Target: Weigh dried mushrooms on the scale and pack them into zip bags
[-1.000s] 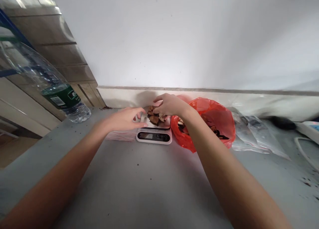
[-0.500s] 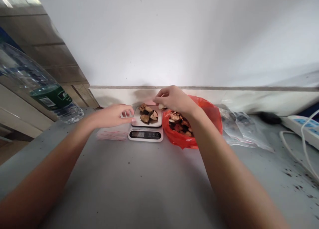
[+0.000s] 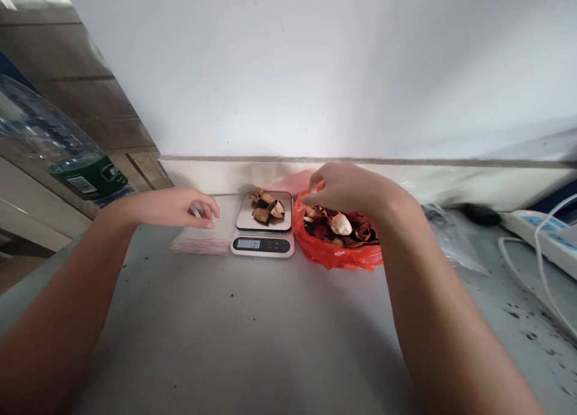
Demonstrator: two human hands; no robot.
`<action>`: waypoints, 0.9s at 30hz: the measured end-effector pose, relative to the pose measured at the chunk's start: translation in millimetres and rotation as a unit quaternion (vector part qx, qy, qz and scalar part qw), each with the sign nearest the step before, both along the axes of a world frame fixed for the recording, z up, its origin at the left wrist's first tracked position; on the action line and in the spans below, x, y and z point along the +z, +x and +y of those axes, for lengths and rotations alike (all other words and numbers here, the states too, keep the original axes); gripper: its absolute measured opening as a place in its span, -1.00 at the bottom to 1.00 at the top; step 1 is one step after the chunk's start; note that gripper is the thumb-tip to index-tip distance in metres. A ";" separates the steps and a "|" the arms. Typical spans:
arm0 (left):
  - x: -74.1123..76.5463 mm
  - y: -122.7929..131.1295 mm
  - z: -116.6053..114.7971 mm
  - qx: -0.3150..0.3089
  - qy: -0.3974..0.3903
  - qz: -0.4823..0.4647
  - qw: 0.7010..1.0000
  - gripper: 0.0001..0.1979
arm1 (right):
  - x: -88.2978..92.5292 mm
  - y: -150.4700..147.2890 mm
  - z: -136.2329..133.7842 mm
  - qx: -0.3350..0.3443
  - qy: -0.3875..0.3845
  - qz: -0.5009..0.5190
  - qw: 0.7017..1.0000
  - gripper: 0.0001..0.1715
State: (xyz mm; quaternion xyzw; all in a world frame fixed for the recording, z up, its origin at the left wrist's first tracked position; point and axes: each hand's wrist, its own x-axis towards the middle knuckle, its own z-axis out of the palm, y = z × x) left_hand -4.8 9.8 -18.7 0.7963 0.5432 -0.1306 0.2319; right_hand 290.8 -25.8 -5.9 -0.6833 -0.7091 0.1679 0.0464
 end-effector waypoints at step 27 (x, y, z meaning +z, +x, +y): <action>2.7 1.5 -2.2 0.015 -0.069 0.074 0.995 -0.29 | -35.6 -31.5 11.3 0.121 -0.020 0.143 0.982 -0.74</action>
